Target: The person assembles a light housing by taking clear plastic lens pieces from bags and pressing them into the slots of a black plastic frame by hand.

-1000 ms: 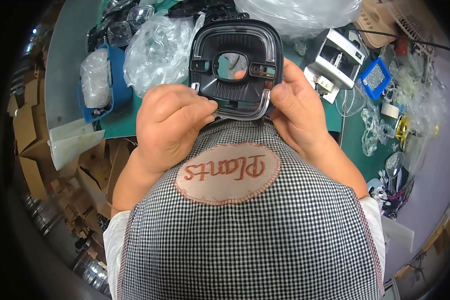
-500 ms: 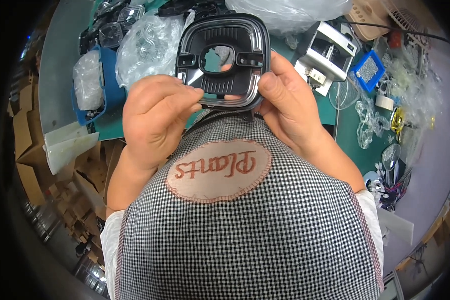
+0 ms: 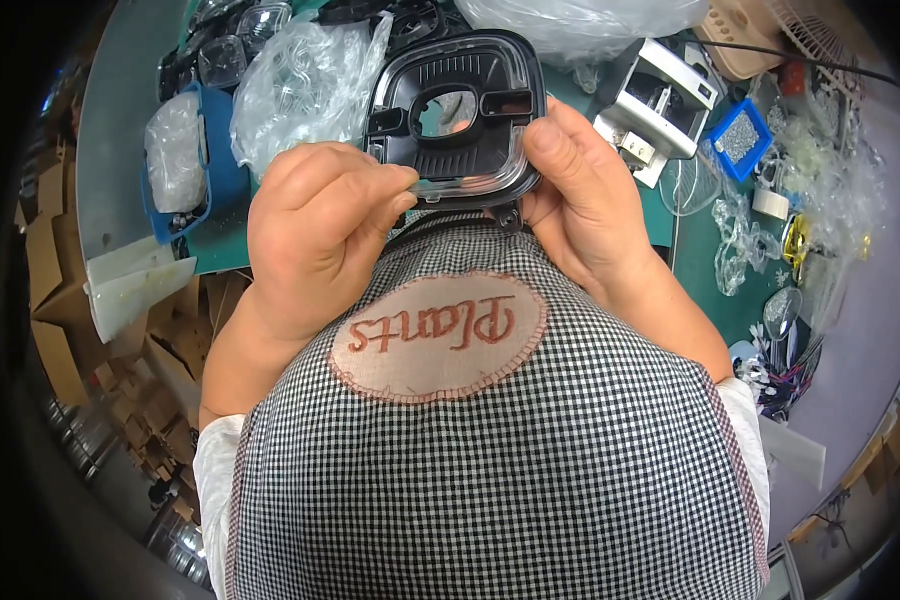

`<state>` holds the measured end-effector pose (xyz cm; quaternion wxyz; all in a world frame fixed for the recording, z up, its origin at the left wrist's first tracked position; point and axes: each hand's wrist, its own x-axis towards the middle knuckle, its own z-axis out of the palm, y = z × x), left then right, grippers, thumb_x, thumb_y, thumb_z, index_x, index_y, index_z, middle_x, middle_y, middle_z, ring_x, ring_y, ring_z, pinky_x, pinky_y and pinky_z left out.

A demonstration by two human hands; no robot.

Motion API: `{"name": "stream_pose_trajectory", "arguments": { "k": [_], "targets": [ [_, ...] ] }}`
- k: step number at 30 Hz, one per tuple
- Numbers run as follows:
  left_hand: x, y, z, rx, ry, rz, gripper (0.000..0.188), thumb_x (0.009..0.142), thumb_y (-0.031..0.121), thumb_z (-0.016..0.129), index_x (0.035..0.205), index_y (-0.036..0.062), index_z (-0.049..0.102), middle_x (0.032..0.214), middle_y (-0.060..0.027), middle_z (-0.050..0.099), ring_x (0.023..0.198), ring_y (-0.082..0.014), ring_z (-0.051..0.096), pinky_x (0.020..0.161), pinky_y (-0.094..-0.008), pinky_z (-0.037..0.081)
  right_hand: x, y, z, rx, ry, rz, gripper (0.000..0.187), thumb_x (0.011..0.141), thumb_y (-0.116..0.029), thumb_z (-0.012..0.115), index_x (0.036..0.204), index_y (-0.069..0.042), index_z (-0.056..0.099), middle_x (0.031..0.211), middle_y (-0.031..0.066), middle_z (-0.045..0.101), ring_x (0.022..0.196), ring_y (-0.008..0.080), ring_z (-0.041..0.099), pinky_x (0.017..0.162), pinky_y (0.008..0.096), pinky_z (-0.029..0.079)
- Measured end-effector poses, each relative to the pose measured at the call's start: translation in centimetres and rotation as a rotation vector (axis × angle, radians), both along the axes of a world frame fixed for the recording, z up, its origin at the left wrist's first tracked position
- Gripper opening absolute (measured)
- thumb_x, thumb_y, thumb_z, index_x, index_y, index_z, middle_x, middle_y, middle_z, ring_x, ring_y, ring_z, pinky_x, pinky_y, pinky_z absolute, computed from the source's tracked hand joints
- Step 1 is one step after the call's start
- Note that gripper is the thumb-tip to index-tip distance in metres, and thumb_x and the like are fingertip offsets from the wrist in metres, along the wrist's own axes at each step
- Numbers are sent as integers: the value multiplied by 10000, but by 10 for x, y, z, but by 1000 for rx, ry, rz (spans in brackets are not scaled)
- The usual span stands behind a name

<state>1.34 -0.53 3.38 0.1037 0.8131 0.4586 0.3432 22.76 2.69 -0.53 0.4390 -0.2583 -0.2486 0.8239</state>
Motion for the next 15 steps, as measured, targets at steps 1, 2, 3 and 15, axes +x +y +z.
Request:
{"name": "stream_pose_trajectory", "arguments": {
  "k": [1,2,3,15],
  "targets": [
    [1,-1,0,26,10,8,192,679,37,764,856,54,690,745,-49,627,732,-224,620,663,-330,466,1,0,0,1,0,1,444,965,-287,568,1256,37,479,1183,146,609,1081,200,616,933,342,525],
    [1,-1,1,27,9,9,192,679,37,764,856,54,690,745,-49,627,732,-224,620,663,-330,466,2,1,0,7,0,12,451,964,-287,570,1260,39,473,1187,146,607,1082,202,616,928,342,528],
    [1,-2,1,3,-2,-7,191,680,37,762,855,54,689,751,-50,628,732,-227,618,668,-333,467,2,1,1,14,0,22,457,963,-287,572,1264,42,468,1192,146,605,1084,204,616,923,342,530],
    [-8,-1,4,37,-44,-65,178,692,75,764,850,56,684,769,-46,620,742,-229,615,704,-347,467,-3,-3,0,131,1,38,690,844,-403,691,1328,4,417,1200,127,601,1071,203,626,896,337,552]
  ]
}}
